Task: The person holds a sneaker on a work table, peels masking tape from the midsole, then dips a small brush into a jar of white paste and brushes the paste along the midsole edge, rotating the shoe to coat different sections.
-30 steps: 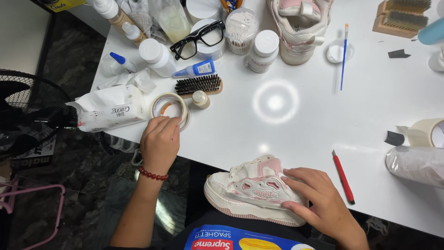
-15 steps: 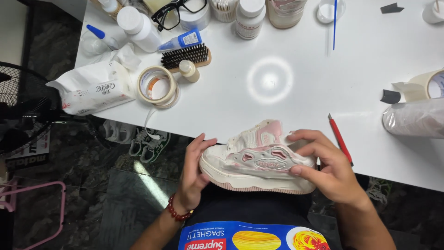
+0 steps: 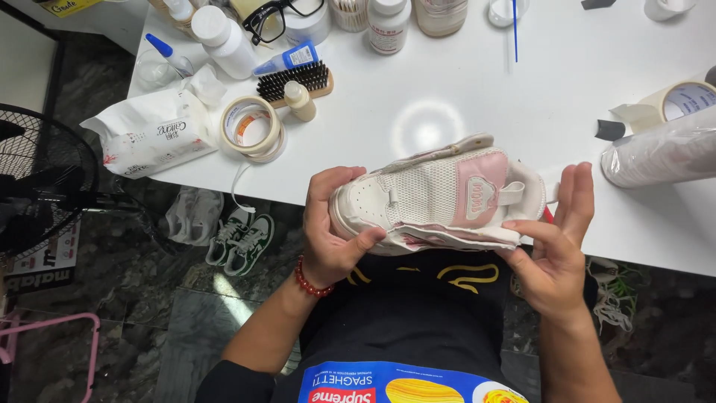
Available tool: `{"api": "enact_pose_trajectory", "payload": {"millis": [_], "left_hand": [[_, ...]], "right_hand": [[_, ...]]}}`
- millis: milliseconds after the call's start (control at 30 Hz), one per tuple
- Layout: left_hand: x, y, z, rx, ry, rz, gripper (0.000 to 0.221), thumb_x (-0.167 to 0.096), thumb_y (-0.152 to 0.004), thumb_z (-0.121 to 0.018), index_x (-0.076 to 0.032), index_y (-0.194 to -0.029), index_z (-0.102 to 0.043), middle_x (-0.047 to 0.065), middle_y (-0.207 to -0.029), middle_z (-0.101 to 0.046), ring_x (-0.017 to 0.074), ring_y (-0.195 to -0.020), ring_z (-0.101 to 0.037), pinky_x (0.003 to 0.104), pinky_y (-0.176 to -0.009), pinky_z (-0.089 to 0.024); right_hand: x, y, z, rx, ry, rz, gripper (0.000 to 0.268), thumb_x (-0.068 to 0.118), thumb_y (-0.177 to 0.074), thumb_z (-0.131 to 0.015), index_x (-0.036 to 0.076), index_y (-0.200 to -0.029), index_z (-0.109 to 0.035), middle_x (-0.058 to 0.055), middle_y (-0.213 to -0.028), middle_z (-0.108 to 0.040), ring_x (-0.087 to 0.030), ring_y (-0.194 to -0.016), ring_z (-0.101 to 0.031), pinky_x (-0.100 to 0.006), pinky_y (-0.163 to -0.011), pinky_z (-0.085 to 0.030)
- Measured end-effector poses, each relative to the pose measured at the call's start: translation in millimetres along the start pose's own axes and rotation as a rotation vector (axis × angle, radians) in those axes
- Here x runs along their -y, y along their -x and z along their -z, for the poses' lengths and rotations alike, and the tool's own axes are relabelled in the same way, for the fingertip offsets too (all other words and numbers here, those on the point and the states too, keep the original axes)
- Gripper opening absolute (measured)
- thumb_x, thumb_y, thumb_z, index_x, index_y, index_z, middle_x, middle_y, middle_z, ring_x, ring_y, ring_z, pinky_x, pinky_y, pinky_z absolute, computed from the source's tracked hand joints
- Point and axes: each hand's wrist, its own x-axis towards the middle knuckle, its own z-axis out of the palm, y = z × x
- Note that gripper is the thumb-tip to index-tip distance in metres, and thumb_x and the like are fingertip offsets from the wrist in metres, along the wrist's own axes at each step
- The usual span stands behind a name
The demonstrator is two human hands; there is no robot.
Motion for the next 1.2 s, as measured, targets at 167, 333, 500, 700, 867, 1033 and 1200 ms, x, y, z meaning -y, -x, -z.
{"api": "enact_pose_trajectory", "payload": {"millis": [167,333,500,700,867,1033,1200], "left_hand": [[31,7,2,-0.057,-0.058,-0.053,0.054,-0.041,-0.105,-0.063,0.0,-0.139,-0.053,0.017,-0.134,-0.059,0.0239,-0.122,-0.062,0.035,-0.107,-0.054],[46,9,4,-0.074,0.095,-0.072,0.045,-0.039,-0.109,-0.061,-0.002,-0.134,-0.052,0.017,-0.134,-0.06,0.026,-0.123,-0.063,0.039,-0.109,-0.054],[31,-6,5,-0.087,0.15,-0.061,0.049,-0.037,-0.104,-0.056,0.003,-0.132,-0.052,0.021,-0.137,-0.053,0.0321,-0.131,-0.056,0.044,-0.114,-0.049],[37,-3,9,-0.131,-0.052,-0.189,0.029,-0.023,-0.1,-0.056,0.004,-0.102,-0.065,0.021,-0.106,-0.072,0.036,-0.107,-0.071,0.044,-0.095,-0.06],[39,1,13,-0.102,-0.03,-0.223,0.023,-0.019,-0.098,-0.055,0.003,-0.101,-0.064,0.019,-0.104,-0.072,0.0355,-0.107,-0.071,0.044,-0.095,-0.06],[73,-5,4,-0.27,0.221,-0.1,0.022,-0.012,-0.093,-0.052,0.005,-0.101,-0.063,0.021,-0.106,-0.07,0.0323,-0.106,-0.068,0.043,-0.101,-0.056],[88,-34,5,-0.443,0.634,0.563,0.031,-0.016,-0.091,-0.048,0.007,-0.104,-0.062,0.025,-0.11,-0.071,0.0332,-0.104,-0.068,0.045,-0.099,-0.055]], "right_hand": [[-16,18,-21,-0.077,-0.043,0.003,0.028,-0.002,-0.088,-0.072,0.015,-0.111,-0.071,-0.009,-0.176,0.011,-0.037,-0.169,0.006,-0.051,-0.137,-0.023],[-31,35,-30,-0.065,0.03,0.025,0.034,-0.008,-0.081,-0.073,0.016,-0.106,-0.073,-0.008,-0.176,0.013,-0.038,-0.168,0.009,-0.054,-0.134,-0.03],[-29,44,-36,-0.025,0.31,0.168,0.034,-0.006,-0.073,-0.076,0.017,-0.097,-0.076,-0.003,-0.175,0.013,-0.032,-0.165,0.011,-0.057,-0.135,-0.021],[-49,70,-36,-0.144,0.623,0.342,0.047,0.015,-0.065,-0.09,0.02,-0.106,-0.069,-0.002,-0.171,0.004,-0.031,-0.161,0.005,-0.062,-0.128,-0.028],[-53,56,-29,-0.161,0.602,0.114,0.11,0.028,-0.073,-0.091,0.018,-0.159,-0.022,-0.014,-0.167,-0.021,-0.035,-0.161,-0.016,-0.056,-0.129,-0.032],[-67,32,-24,-0.084,0.342,0.033,0.112,0.02,-0.087,-0.085,0.011,-0.163,-0.004,-0.022,-0.159,-0.045,-0.039,-0.158,-0.034,-0.05,-0.127,-0.036],[-36,-6,-36,-0.136,-0.387,-0.09,0.113,0.023,-0.084,-0.089,0.013,-0.166,-0.012,-0.021,-0.167,-0.041,-0.034,-0.159,-0.041,-0.048,-0.13,-0.041]]}}
